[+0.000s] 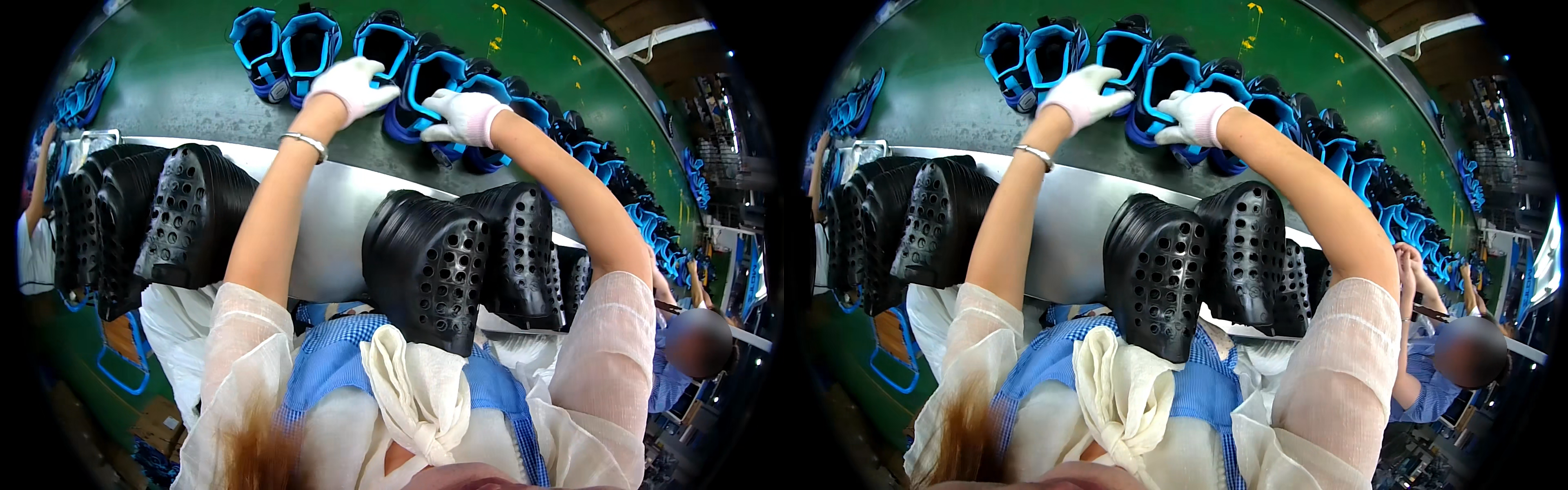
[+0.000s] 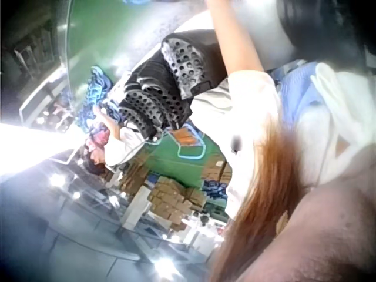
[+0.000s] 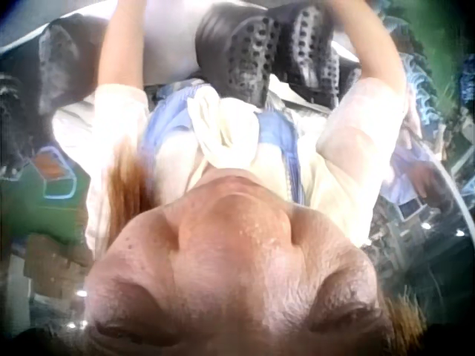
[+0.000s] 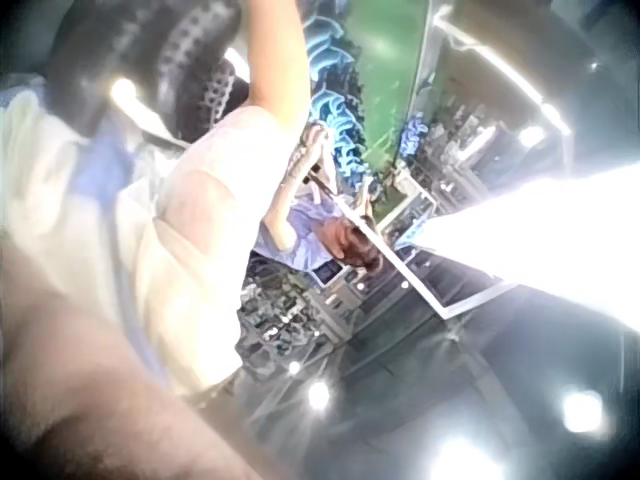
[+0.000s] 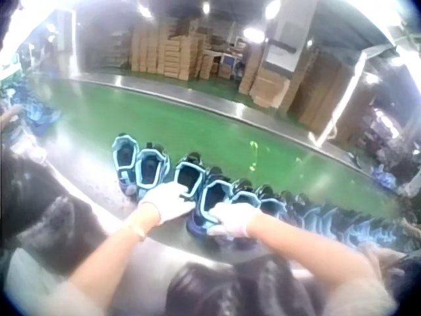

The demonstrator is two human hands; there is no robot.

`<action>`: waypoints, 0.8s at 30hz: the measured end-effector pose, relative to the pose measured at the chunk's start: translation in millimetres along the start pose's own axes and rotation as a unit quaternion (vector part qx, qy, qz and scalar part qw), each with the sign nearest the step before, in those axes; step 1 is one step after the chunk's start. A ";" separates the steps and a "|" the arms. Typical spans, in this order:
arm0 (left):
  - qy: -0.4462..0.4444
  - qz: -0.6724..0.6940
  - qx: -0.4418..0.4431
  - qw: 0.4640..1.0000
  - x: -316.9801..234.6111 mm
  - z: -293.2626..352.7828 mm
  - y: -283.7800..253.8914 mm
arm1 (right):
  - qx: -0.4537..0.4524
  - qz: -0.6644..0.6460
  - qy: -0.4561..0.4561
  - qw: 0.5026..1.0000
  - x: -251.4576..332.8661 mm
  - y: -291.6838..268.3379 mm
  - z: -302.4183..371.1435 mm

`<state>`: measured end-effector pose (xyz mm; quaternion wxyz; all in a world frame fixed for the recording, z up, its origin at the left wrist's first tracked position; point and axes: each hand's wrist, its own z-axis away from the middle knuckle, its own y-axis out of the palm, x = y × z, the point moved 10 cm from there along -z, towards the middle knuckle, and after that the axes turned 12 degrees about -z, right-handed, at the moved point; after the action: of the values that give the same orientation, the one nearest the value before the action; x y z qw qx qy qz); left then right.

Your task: The person places black outer shells onto blue shoe inner components and pulls the material tight, then reaches into a large bag to retrieve and assemble additional components.

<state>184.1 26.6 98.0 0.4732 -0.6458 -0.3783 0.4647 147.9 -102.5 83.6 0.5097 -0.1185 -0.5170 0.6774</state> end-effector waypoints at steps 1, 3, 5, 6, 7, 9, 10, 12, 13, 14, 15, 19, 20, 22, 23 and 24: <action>0.000 0.009 0.025 1.000 -1.8 -1.9 12.5 | -0.002 0.009 -0.010 1.000 -3.1 1.7 0.8; -0.028 0.088 0.108 0.990 -1.8 -4.6 33.0 | -0.010 0.021 -0.014 1.000 -18.8 5.4 10.7; -0.018 0.110 0.106 0.988 -13.6 -4.5 21.5 | -0.009 0.021 -0.001 1.000 -29.8 10.2 31.7; -0.013 0.121 0.102 0.987 -17.1 -4.3 15.8 | -0.004 0.018 0.006 1.000 -30.3 8.8 41.9; -0.011 0.120 0.056 0.991 -15.9 -6.8 5.1 | -0.014 0.038 -0.005 0.999 -32.7 11.9 47.3; -0.011 0.116 0.063 0.991 -12.6 -9.4 -4.9 | -0.016 0.038 -0.003 0.999 -35.6 17.3 54.5; -0.017 0.121 0.060 0.991 -10.7 -9.4 -11.1 | -0.018 0.040 -0.003 0.999 -34.6 17.6 57.1; -0.021 0.137 0.072 0.988 -9.4 -7.5 -17.7 | -0.019 0.047 -0.007 0.999 -28.5 20.7 58.2; -0.026 0.144 0.076 0.986 -8.1 -5.8 -20.4 | -0.017 0.049 -0.013 0.999 -25.6 23.3 56.8; -0.029 0.152 0.080 0.985 -6.9 -4.0 -22.8 | -0.015 0.051 -0.019 0.998 -23.3 24.8 56.8; -0.033 0.147 0.076 0.986 -4.3 -2.3 -22.9 | -0.022 0.048 -0.025 0.998 -21.0 22.9 58.5; 0.004 0.132 0.075 0.988 -16.8 -2.6 -17.6 | -0.142 -0.008 -0.052 0.988 -20.0 -23.9 106.6; 0.033 0.108 0.068 0.991 -21.7 1.3 -16.1 | -0.195 -0.001 -0.049 0.980 -27.6 -38.9 123.3; 0.054 0.078 0.113 0.989 -25.2 13.3 16.6 | -0.240 0.055 0.043 0.968 -37.6 -66.4 171.9; 0.062 0.057 0.161 0.983 -29.1 22.7 34.1 | -0.281 0.044 0.052 0.957 -37.3 -77.8 202.7; 0.050 0.119 0.197 0.972 -27.7 35.7 57.2 | -0.321 0.037 0.063 0.944 -37.8 -86.1 235.2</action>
<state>144.9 -5.0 45.4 0.5509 -0.6025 -0.1758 0.5501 52.2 -274.2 243.4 0.4509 -0.3376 -0.6688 0.4851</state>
